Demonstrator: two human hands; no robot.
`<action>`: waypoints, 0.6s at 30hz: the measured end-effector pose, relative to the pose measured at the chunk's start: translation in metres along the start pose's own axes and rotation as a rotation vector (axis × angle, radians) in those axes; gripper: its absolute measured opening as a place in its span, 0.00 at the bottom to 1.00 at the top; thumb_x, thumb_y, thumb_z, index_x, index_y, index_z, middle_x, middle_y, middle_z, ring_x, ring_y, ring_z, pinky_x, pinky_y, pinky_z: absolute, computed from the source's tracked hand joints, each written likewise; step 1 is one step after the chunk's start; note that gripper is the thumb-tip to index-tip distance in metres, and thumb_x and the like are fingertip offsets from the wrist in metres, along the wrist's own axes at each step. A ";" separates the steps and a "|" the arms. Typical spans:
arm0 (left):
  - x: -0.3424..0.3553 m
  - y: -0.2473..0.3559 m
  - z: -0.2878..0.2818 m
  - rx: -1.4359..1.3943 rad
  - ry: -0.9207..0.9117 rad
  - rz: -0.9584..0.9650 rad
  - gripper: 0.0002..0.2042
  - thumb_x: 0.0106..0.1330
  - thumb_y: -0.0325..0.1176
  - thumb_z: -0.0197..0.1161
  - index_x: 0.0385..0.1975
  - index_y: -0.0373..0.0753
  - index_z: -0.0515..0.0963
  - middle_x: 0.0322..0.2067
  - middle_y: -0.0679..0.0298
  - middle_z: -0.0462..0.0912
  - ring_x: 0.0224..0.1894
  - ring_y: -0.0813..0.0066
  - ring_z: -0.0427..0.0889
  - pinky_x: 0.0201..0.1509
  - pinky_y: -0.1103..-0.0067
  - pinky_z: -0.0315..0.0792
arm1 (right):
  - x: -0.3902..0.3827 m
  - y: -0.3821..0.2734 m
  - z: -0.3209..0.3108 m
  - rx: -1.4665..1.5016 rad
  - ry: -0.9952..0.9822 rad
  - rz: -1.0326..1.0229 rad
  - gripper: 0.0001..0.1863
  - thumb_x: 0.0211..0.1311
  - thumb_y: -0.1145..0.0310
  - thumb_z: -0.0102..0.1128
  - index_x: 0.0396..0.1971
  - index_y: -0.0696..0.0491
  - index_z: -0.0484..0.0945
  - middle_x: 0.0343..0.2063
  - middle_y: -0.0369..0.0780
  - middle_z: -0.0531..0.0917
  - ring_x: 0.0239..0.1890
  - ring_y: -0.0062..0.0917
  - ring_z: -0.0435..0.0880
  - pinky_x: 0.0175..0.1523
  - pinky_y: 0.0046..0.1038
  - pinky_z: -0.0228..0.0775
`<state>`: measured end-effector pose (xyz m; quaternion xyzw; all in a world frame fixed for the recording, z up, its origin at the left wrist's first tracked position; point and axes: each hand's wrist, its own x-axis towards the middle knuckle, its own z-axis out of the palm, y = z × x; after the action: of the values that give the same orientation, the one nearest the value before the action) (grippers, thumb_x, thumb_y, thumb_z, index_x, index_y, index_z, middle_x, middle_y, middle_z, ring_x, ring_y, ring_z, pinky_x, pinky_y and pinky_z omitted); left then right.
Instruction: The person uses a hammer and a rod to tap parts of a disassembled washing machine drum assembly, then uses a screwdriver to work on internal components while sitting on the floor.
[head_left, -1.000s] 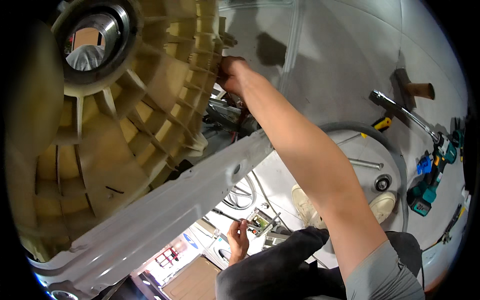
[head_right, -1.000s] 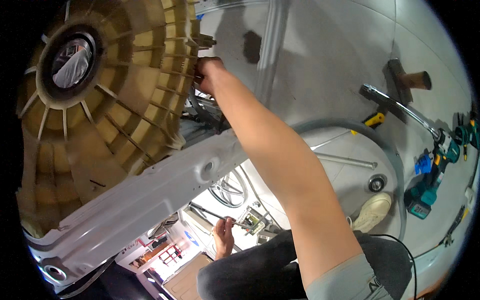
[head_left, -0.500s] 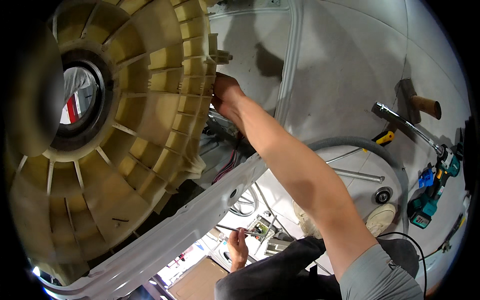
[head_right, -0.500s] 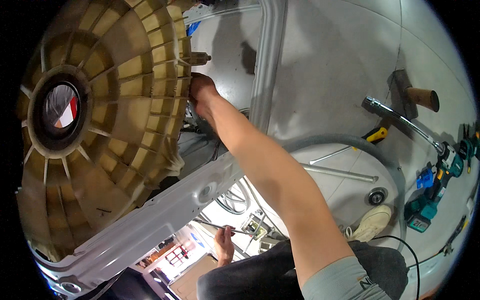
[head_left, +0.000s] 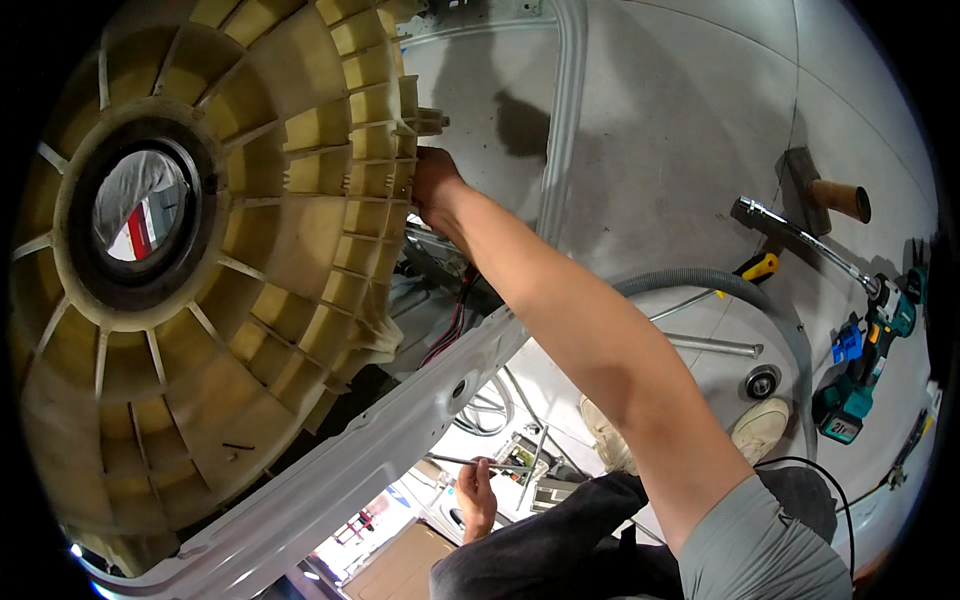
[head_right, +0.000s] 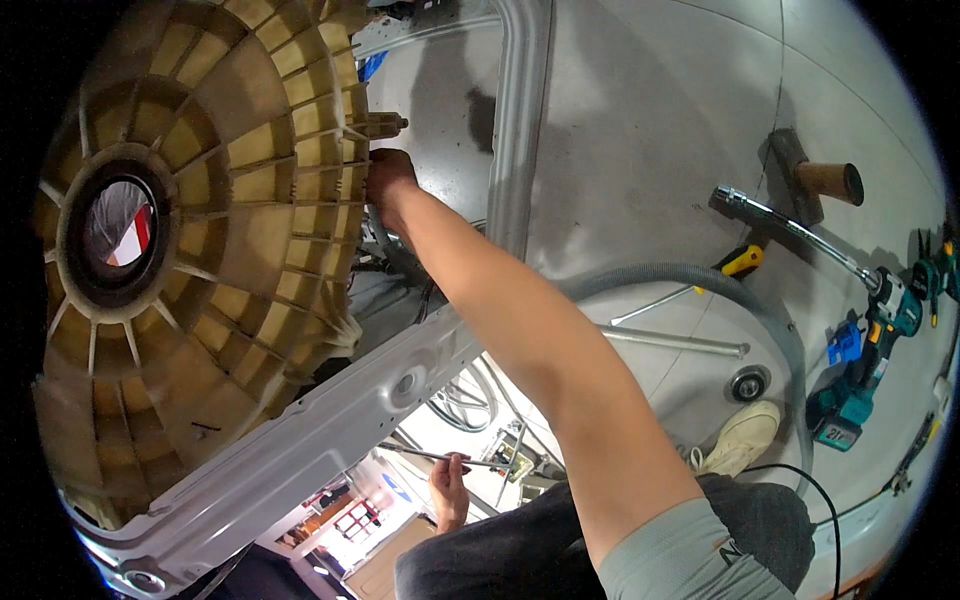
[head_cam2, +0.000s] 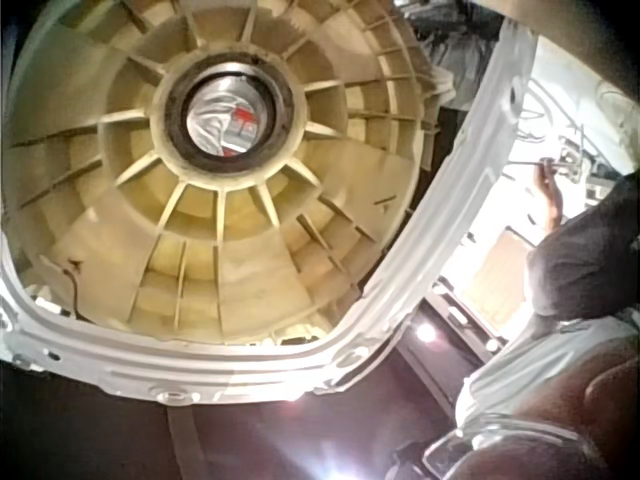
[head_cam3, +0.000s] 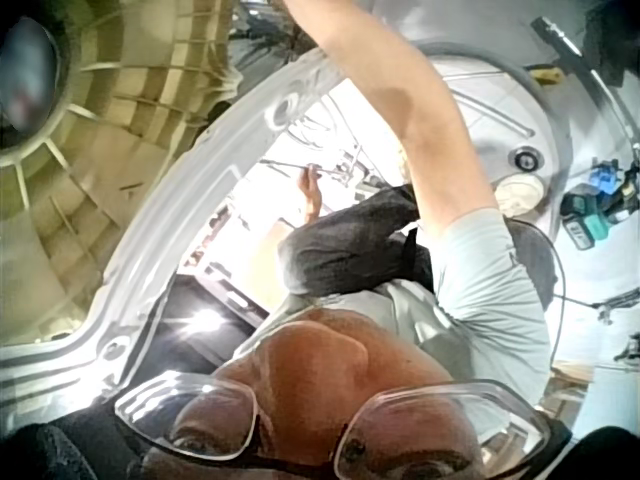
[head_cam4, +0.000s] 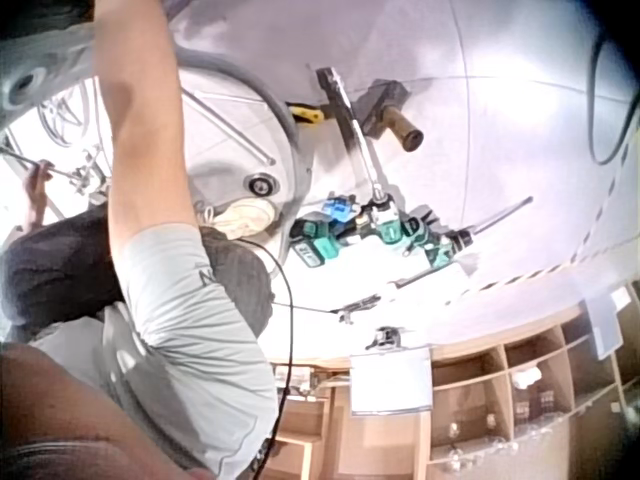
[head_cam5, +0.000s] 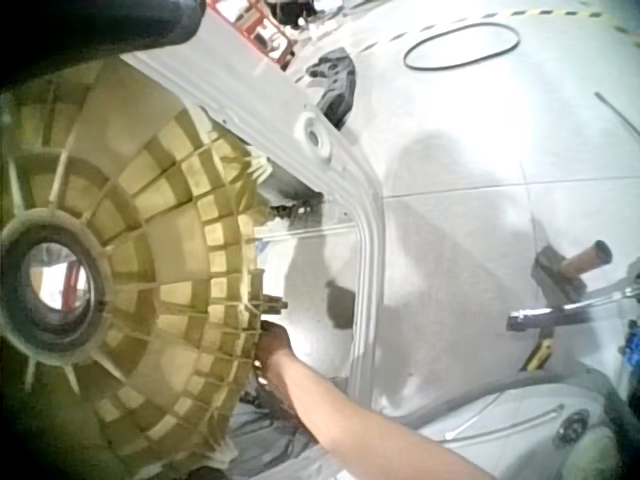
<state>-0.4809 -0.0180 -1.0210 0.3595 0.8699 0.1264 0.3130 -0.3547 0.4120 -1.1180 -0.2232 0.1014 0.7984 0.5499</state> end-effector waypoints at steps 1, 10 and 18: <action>0.000 0.000 -0.001 0.023 -0.001 0.001 0.11 0.68 0.32 0.51 0.32 0.29 0.75 0.26 0.62 0.79 0.28 0.80 0.75 0.34 0.82 0.70 | 0.002 0.001 -0.001 -0.050 0.021 -0.002 0.14 0.54 0.77 0.55 0.42 0.65 0.75 0.35 0.47 0.81 0.32 0.30 0.81 0.37 0.31 0.72; 0.004 -0.003 -0.005 0.104 0.012 0.014 0.11 0.67 0.32 0.52 0.32 0.29 0.75 0.25 0.61 0.80 0.26 0.78 0.77 0.32 0.82 0.72 | 0.019 0.012 -0.007 -0.403 0.078 -0.209 0.11 0.50 0.71 0.61 0.33 0.62 0.80 0.31 0.47 0.83 0.32 0.32 0.82 0.38 0.30 0.72; 0.005 -0.014 -0.007 0.067 0.037 0.009 0.12 0.67 0.33 0.51 0.31 0.29 0.75 0.25 0.61 0.79 0.25 0.78 0.76 0.31 0.82 0.71 | 0.035 0.021 -0.018 -0.503 0.006 -0.382 0.12 0.49 0.65 0.63 0.30 0.59 0.81 0.30 0.46 0.83 0.33 0.31 0.83 0.38 0.29 0.72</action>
<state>-0.4958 -0.0239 -1.0237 0.3713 0.8776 0.1053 0.2843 -0.3801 0.4264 -1.1520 -0.3695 -0.1416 0.6800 0.6173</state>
